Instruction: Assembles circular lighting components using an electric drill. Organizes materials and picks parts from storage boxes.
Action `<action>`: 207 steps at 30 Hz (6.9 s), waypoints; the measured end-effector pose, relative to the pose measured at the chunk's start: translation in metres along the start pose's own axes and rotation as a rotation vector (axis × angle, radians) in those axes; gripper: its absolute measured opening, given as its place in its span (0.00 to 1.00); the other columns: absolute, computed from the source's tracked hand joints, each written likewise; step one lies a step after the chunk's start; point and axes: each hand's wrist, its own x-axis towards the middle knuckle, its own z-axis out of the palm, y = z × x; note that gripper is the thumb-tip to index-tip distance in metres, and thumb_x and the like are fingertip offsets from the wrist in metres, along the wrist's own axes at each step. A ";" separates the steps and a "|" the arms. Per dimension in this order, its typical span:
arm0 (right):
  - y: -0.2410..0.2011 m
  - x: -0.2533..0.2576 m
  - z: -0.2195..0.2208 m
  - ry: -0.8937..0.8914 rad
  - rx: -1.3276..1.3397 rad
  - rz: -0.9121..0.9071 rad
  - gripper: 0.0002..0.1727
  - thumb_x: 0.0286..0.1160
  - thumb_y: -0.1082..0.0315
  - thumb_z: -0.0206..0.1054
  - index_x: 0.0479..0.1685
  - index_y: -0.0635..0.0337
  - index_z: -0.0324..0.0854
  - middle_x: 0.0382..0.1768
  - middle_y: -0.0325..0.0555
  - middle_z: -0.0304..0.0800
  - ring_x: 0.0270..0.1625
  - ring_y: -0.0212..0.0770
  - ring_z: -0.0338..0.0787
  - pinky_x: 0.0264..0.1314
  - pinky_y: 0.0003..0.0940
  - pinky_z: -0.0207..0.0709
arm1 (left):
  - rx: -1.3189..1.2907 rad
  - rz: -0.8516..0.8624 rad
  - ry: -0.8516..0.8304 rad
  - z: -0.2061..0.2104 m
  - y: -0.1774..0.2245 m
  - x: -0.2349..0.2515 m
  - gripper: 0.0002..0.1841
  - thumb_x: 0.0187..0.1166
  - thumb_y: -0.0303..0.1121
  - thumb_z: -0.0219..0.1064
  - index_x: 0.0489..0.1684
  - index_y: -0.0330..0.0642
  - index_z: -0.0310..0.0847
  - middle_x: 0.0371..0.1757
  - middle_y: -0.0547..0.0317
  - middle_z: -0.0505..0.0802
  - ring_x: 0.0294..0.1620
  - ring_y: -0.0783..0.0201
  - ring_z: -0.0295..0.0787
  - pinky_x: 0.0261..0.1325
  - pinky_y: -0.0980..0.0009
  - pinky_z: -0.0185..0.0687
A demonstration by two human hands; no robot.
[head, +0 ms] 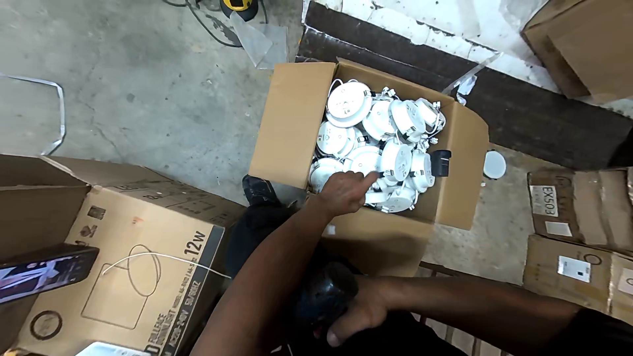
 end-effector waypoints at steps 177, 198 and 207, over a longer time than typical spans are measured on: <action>-0.020 0.020 0.069 -0.069 0.248 -0.348 0.23 0.73 0.55 0.74 0.64 0.57 0.84 0.53 0.54 0.94 0.60 0.52 0.93 0.69 0.49 0.84 | -0.903 -0.971 1.308 -0.037 0.165 -0.372 0.15 0.86 0.35 0.54 0.59 0.32 0.78 0.48 0.53 0.94 0.45 0.60 0.93 0.50 0.61 0.91; -0.031 0.016 0.099 -0.090 0.175 -0.367 0.21 0.73 0.58 0.73 0.61 0.59 0.85 0.53 0.56 0.94 0.59 0.51 0.93 0.70 0.46 0.83 | -1.108 -0.757 1.081 0.014 0.233 -0.324 0.42 0.66 0.35 0.80 0.77 0.32 0.56 0.60 0.47 0.89 0.56 0.60 0.92 0.59 0.61 0.92; -0.063 -0.007 0.104 -0.090 0.165 -0.392 0.21 0.72 0.56 0.73 0.61 0.56 0.86 0.51 0.50 0.94 0.55 0.46 0.93 0.69 0.44 0.84 | -0.791 -0.627 0.157 -0.059 0.202 -0.320 0.33 0.63 0.29 0.77 0.75 0.47 0.76 0.65 0.48 0.89 0.65 0.51 0.87 0.66 0.39 0.81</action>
